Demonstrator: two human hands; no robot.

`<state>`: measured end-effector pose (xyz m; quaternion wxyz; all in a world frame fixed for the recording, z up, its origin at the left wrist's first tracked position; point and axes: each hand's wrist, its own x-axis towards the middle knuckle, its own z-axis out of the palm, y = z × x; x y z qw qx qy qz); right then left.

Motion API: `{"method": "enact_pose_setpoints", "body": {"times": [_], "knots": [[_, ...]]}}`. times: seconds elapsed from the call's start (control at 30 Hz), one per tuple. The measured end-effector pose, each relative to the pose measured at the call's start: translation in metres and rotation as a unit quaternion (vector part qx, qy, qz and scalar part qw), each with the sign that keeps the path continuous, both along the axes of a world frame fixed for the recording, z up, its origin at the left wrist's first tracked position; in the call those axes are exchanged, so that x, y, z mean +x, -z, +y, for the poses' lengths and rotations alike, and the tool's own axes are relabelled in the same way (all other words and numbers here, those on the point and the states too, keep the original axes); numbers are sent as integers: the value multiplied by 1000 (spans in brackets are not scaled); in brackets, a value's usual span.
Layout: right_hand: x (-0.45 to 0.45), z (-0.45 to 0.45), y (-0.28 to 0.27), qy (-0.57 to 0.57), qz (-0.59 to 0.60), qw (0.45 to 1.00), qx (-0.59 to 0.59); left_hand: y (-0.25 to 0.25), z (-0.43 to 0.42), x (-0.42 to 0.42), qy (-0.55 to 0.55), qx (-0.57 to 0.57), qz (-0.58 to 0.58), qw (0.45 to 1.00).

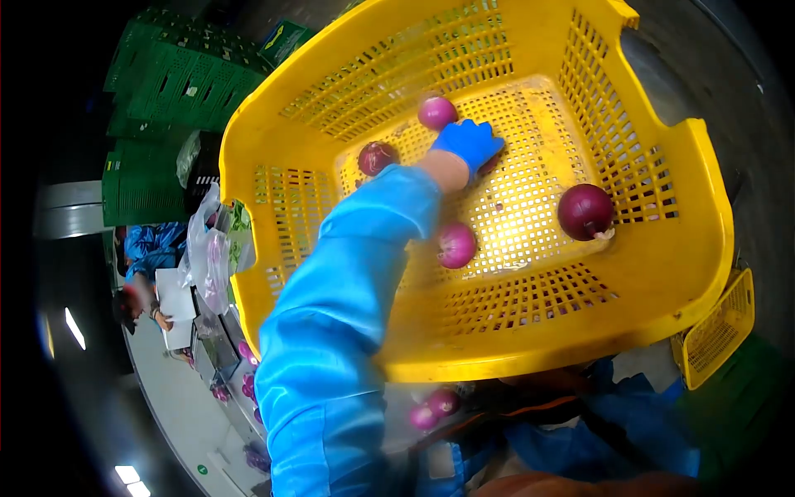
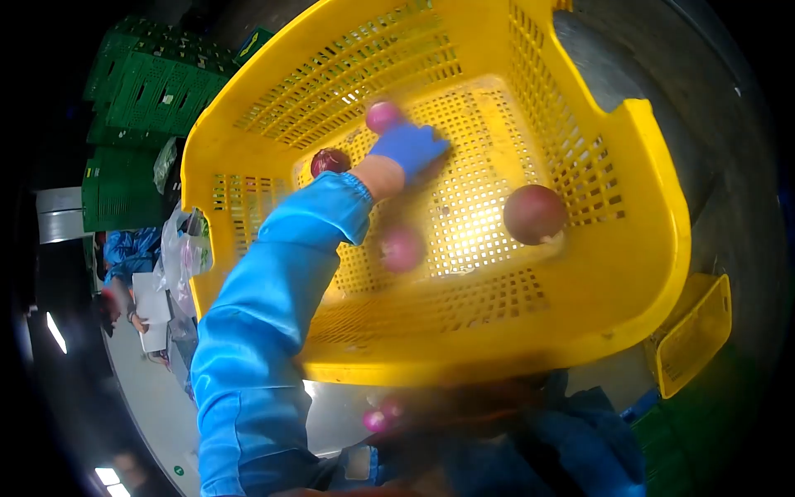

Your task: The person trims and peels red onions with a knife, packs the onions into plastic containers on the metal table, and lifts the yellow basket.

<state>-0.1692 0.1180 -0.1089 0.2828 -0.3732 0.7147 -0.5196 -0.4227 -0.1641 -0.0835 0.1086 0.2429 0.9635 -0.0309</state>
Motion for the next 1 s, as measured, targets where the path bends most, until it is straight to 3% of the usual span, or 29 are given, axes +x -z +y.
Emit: {"method": "enact_pose_setpoints", "body": {"times": [0.07,0.1,0.13,0.2,0.27,0.43,0.53,0.57,0.6,0.63,0.67,0.7,0.83,0.87,1.0], "knots": [[-2,3,-1,9,-4,1000,12,-4,-2,1,8,-13,-41,999],[-2,5,-1,15,7,1000,4,-13,-6,8,-83,104,-82,988],[0,7,-3,24,20,1000,-4,-33,-13,20,-173,217,-120,953],[3,12,-2,40,86,993,-68,-85,-23,50,-341,425,-177,820],[3,14,-18,44,85,992,-84,-152,-15,85,-363,621,-229,655],[3,14,-52,10,103,991,-84,-227,-10,200,-285,779,-239,505],[4,2,-74,43,116,983,-136,-245,16,273,-246,871,-240,351],[4,-3,-84,50,115,980,-156,-242,22,299,-262,868,-198,373],[5,-7,-95,56,110,977,-173,-244,36,323,-283,873,-179,356],[8,-6,-110,47,11,988,-148,-242,48,347,-306,861,-144,381],[8,-10,-124,49,41,985,-162,-237,59,367,-329,846,-113,403],[11,-14,-140,43,70,983,-162,-226,70,385,-344,857,-101,370],[38,-30,-176,-48,187,973,-126,-170,113,444,-445,819,-20,362],[46,-34,-180,-68,196,973,-101,-154,124,453,-475,813,6,337],[77,-44,-151,-73,306,949,-4,-137,143,487,-551,777,-54,300]]}}
